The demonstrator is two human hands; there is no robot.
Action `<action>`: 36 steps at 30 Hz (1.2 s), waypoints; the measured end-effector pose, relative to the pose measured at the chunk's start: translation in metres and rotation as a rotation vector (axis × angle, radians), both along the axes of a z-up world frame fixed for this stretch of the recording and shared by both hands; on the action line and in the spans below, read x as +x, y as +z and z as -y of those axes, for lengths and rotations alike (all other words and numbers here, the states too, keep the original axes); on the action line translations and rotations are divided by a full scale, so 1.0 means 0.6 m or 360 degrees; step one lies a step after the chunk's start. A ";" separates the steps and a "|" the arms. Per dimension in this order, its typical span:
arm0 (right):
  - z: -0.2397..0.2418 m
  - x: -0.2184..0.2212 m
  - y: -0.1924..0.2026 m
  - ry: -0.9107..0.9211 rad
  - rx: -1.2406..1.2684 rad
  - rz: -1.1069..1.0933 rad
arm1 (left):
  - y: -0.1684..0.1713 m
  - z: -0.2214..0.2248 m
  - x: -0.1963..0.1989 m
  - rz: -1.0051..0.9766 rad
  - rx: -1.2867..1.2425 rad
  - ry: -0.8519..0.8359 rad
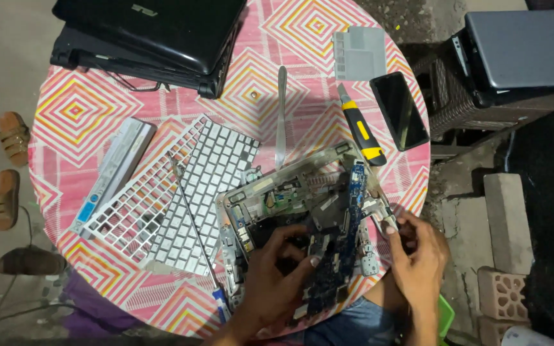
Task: The person is disassembling and repairing a laptop on a workbench, involving the removal of the motherboard and keyboard.
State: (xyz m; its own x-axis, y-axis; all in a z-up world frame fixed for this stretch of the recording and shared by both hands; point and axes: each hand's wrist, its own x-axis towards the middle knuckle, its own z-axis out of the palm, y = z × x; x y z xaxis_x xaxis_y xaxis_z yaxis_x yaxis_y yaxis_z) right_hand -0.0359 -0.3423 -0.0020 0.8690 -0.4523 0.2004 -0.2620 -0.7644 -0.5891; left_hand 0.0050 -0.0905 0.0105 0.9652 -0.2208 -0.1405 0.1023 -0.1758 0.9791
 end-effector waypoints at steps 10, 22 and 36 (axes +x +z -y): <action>-0.019 -0.023 -0.013 -0.0005 0.0574 -0.0081 | 0.005 -0.055 -0.016 -0.0353 -0.0545 0.0242; -0.054 -0.075 -0.031 0.0161 0.0131 -0.0271 | 0.014 -0.108 -0.001 0.0111 -0.0890 0.0423; 0.082 0.119 0.279 0.0417 0.0787 -0.0778 | 0.005 -0.029 -0.045 0.0432 -0.0816 0.1291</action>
State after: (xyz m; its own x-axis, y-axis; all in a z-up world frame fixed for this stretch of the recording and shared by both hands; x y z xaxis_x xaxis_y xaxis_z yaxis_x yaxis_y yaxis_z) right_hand 0.0358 -0.3913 0.1651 0.8987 -0.1551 -0.4103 -0.4282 -0.5134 -0.7437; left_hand -0.0218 -0.0731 0.0133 0.8359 0.5477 0.0349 -0.2345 0.2990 0.9250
